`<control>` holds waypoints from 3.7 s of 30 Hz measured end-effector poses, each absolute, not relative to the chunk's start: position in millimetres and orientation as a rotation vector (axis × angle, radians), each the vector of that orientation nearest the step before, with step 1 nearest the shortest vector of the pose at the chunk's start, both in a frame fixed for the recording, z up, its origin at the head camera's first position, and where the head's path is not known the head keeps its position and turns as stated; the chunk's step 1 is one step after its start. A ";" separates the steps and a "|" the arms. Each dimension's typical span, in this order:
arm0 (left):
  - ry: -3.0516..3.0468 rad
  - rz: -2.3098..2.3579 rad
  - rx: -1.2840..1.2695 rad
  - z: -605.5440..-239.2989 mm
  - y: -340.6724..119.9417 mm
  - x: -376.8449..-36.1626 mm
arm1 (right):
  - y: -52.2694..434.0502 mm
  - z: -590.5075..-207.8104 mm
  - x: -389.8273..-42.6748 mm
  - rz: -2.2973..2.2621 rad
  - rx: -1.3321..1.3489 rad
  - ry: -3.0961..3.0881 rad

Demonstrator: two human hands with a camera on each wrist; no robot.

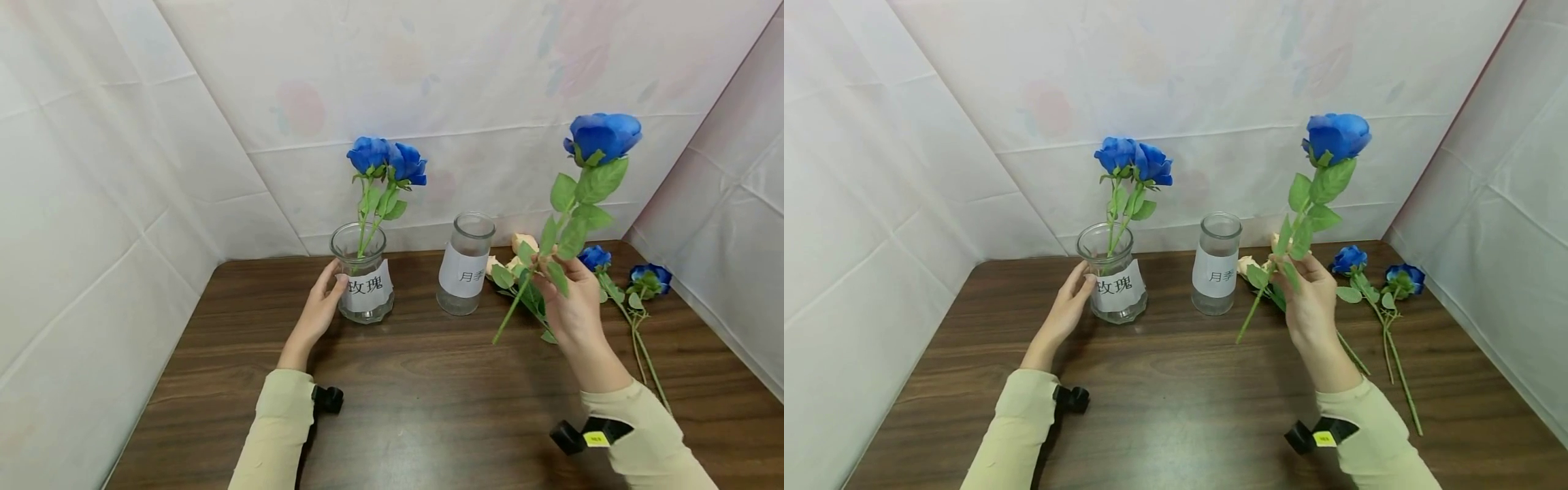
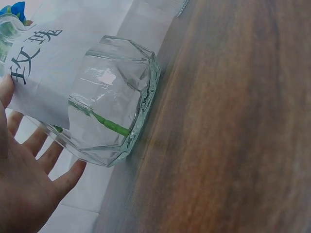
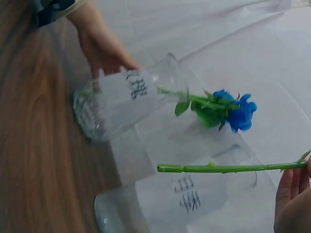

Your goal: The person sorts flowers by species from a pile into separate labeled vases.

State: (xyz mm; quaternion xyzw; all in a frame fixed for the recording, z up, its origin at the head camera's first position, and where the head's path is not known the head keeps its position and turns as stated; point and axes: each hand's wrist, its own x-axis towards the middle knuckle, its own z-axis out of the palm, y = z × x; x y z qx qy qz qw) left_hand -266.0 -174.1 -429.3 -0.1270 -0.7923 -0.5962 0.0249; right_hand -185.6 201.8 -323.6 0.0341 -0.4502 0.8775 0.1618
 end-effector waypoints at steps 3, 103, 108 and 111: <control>-2.452 -1.844 -0.389 -428.8 -174.1 -265.7 | 190.8 -317.6 -191.6 2.517 0.111 -1.234; -2.495 -1.895 -0.338 -394.7 -164.6 -245.4 | 0.2 -340.4 -292.3 2.273 -0.092 -1.644; -2.494 -1.888 -0.340 -392.0 -163.4 -243.6 | 7.4 -343.7 -288.4 2.275 -0.056 -1.671; -2.500 -1.887 -0.335 -392.0 -163.5 -242.9 | 12.6 -347.3 -283.6 2.303 -0.037 -1.650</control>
